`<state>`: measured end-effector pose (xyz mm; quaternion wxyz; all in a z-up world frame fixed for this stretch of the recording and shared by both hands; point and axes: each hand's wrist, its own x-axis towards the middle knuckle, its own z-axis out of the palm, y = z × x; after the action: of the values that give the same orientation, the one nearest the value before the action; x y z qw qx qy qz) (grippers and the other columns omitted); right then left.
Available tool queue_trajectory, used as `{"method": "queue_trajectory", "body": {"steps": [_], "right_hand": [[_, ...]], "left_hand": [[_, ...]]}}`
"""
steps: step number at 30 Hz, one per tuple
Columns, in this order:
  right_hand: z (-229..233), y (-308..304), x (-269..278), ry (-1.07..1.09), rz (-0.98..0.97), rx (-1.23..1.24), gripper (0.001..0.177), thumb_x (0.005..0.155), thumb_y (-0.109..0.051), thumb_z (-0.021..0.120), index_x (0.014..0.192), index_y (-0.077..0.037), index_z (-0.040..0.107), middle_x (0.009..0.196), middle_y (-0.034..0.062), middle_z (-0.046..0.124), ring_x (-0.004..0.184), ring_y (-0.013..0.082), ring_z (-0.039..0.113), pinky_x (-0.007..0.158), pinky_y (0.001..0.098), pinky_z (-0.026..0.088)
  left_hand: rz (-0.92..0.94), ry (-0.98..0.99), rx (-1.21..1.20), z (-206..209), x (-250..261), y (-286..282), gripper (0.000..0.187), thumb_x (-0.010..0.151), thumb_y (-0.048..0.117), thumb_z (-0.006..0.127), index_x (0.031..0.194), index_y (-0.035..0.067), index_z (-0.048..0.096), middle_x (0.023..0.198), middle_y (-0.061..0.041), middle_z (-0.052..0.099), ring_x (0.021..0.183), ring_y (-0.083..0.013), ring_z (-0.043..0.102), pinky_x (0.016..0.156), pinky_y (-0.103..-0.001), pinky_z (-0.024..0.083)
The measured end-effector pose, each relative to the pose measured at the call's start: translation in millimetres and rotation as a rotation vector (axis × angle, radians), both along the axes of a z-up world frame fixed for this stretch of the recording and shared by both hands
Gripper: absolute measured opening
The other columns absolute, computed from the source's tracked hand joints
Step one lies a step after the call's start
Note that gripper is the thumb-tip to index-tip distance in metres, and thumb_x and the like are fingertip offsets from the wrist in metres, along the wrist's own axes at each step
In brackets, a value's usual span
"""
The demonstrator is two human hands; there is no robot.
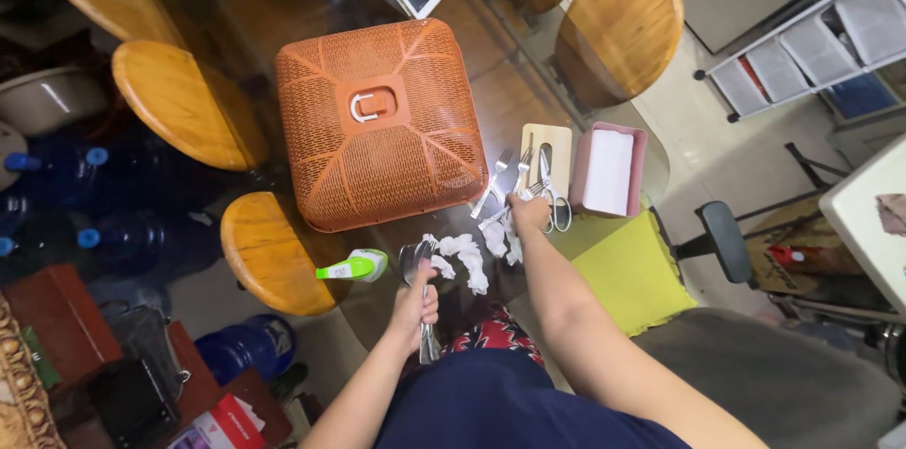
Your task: Drying washed spoons and forks using a tissue and placing them into a container on a dining table.
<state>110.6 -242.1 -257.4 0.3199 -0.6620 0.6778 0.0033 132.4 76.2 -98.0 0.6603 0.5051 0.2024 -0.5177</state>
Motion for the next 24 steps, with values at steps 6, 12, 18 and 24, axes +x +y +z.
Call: {"method": "queue_trajectory", "body": {"steps": [6,12,18,24], "right_hand": [[-25.4,1.3,6.6,0.06,0.125,-0.079,0.053,0.076,-0.045,0.083,0.098,0.003,0.077,0.108,0.0264,0.074,0.102,0.0414,0.073,0.091,0.0486,0.058],[5.4,-0.7,-0.6,0.077,0.127,-0.056,0.052,0.073,-0.047,0.082,0.099,-0.001,0.076,0.106,0.0253,0.073,0.1,0.0412,0.071,0.088,0.0505,0.057],[-12.5,-11.6,-13.7,-0.075,0.2,-0.144,0.046,0.08,-0.047,0.076,0.095,-0.004,0.078,0.1,0.0243,0.076,0.097,0.0402,0.072,0.088,0.048,0.056],[-21.2,-9.2,-16.2,-0.434,0.204,-0.198,0.033,0.083,-0.033,0.075,0.095,-0.003,0.078,0.079,0.0189,0.074,0.075,0.031,0.073,0.074,0.0422,0.055]], "left_hand": [[0.121,0.05,-0.059,-1.9,-2.0,3.6,0.032,0.098,0.037,0.059,0.08,0.01,0.054,0.059,-0.001,0.046,0.047,-0.0103,0.04,0.045,-0.028,0.034],[-0.021,0.1,-0.159,-4.4,-5.4,14.4,0.033,0.098,0.03,0.062,0.074,0.016,0.044,0.056,0.006,0.037,0.043,-0.0073,0.035,0.043,-0.027,0.031],[-0.047,0.189,-0.199,-18.4,-12.8,18.6,0.03,0.097,0.025,0.063,0.074,0.016,0.045,0.054,0.007,0.035,0.042,-0.0054,0.032,0.042,-0.025,0.027],[-0.033,0.137,-0.213,-12.5,3.5,16.3,0.028,0.096,0.023,0.064,0.075,0.015,0.048,0.054,0.007,0.036,0.04,-0.0048,0.032,0.038,-0.024,0.025]]}}
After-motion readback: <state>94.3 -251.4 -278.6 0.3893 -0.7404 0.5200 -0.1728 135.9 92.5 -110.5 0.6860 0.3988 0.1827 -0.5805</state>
